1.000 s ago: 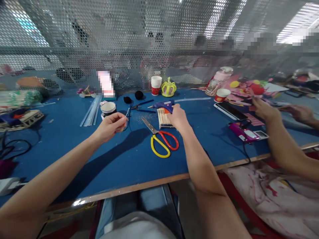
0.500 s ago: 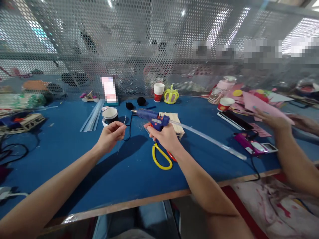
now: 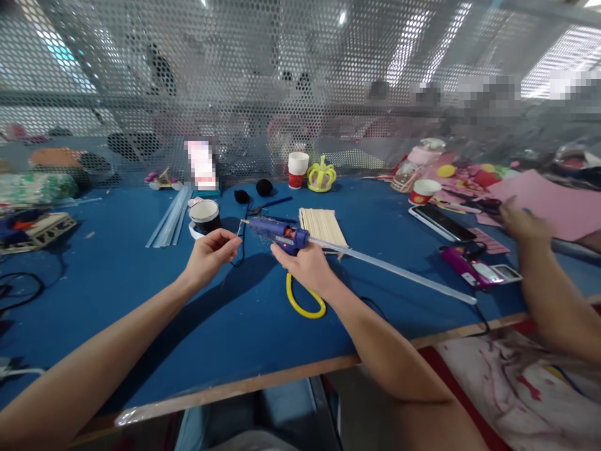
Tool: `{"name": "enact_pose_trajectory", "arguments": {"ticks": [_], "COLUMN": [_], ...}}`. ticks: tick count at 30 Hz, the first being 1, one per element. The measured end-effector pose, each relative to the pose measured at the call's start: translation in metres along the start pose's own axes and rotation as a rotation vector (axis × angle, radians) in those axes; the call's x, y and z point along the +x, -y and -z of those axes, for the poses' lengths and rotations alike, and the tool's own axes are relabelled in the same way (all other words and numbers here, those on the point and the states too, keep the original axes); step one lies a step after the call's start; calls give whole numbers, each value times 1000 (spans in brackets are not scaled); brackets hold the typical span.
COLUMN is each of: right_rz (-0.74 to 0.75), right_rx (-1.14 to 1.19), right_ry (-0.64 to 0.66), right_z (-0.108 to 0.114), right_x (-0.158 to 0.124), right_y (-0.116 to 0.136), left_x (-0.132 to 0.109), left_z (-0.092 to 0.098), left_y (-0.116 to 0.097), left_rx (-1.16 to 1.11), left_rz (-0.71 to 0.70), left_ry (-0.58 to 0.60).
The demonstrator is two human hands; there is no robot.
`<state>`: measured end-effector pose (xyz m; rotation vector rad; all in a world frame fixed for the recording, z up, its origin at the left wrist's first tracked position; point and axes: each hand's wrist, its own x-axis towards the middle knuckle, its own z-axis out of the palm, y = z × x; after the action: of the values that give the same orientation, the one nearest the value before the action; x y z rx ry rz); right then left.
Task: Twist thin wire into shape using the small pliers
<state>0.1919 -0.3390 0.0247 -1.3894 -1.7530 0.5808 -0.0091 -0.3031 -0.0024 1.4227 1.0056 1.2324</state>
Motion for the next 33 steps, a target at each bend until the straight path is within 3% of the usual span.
{"name": "enact_pose_trajectory", "arguments": {"ticks": [15,33], "right_rz": [-50,-11], "right_rx": [15,44], "right_ry": [10,-11], "right_z": [1,1], "right_x": [1,1], "right_y": [0,-2], "left_x": [0,1], "left_z": [-1,-1], "left_y": [2,3], "left_rx": [-23,-27], "left_rz": [-6,-9], "left_ry": [21,40]}}
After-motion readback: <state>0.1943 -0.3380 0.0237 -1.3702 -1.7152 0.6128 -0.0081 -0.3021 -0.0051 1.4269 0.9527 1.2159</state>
